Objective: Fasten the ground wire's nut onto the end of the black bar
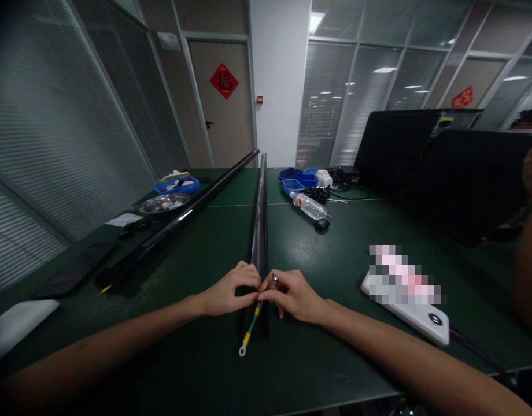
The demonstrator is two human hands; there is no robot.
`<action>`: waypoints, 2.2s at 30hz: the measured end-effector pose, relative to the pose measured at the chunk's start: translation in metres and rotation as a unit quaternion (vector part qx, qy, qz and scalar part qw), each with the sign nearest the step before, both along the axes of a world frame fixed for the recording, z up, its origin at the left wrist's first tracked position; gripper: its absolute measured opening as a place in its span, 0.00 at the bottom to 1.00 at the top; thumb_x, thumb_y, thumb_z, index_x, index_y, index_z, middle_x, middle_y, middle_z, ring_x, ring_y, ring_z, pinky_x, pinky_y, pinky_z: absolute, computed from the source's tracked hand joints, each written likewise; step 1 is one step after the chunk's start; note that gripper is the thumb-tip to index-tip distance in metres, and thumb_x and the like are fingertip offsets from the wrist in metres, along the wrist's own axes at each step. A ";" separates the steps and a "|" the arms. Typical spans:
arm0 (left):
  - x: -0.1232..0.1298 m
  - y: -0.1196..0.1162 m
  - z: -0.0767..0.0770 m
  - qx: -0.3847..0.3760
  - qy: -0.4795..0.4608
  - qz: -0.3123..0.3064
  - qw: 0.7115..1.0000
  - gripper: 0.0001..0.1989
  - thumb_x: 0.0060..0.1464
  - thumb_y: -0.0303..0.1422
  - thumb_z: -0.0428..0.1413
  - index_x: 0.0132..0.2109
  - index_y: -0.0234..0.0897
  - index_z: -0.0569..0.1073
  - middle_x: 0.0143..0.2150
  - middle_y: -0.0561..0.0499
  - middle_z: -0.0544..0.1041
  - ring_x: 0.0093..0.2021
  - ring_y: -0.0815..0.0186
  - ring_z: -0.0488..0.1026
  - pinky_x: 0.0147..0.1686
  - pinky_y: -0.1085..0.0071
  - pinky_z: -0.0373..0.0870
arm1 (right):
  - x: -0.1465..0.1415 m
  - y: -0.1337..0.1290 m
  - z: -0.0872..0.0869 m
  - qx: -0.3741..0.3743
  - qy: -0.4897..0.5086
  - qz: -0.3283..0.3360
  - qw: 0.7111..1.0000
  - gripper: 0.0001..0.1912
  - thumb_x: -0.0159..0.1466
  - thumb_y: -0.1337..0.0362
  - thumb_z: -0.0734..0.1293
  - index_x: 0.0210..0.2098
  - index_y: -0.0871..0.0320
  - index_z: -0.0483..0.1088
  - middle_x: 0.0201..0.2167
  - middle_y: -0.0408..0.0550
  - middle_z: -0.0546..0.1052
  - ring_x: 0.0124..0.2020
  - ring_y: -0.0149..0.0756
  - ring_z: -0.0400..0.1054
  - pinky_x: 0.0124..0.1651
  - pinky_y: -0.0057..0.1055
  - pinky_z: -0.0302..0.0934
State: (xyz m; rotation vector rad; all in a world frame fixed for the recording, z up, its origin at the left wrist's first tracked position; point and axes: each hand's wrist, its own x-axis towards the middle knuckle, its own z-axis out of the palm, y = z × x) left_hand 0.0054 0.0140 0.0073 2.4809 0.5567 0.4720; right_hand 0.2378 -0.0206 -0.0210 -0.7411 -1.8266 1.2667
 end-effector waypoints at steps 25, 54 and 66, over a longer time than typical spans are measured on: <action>0.002 -0.003 0.002 0.013 -0.021 0.005 1.000 0.08 0.67 0.34 0.55 0.39 0.37 0.77 0.40 0.52 0.79 0.44 0.63 0.72 0.51 0.64 0.55 | 0.002 -0.002 0.012 0.138 -0.006 -0.006 0.990 0.15 0.75 0.57 0.64 0.38 0.61 0.74 0.26 0.42 0.71 0.18 0.26 0.66 0.25 0.24 0.62; 0.001 -0.002 0.000 0.012 -0.010 0.006 1.000 0.10 0.67 0.35 0.55 0.38 0.37 0.77 0.39 0.51 0.78 0.45 0.62 0.71 0.51 0.64 0.56 | 0.002 0.000 0.008 0.189 -0.031 -0.030 0.981 0.14 0.73 0.58 0.67 0.36 0.60 0.75 0.24 0.41 0.72 0.22 0.29 0.66 0.31 0.27 0.62; 0.000 -0.002 0.000 0.020 -0.018 0.011 1.000 0.08 0.66 0.33 0.56 0.38 0.37 0.76 0.39 0.53 0.79 0.44 0.63 0.72 0.52 0.64 0.55 | 0.000 -0.003 0.018 0.220 -0.038 -0.032 0.974 0.15 0.75 0.60 0.63 0.36 0.61 0.75 0.25 0.42 0.71 0.24 0.29 0.66 0.32 0.27 0.62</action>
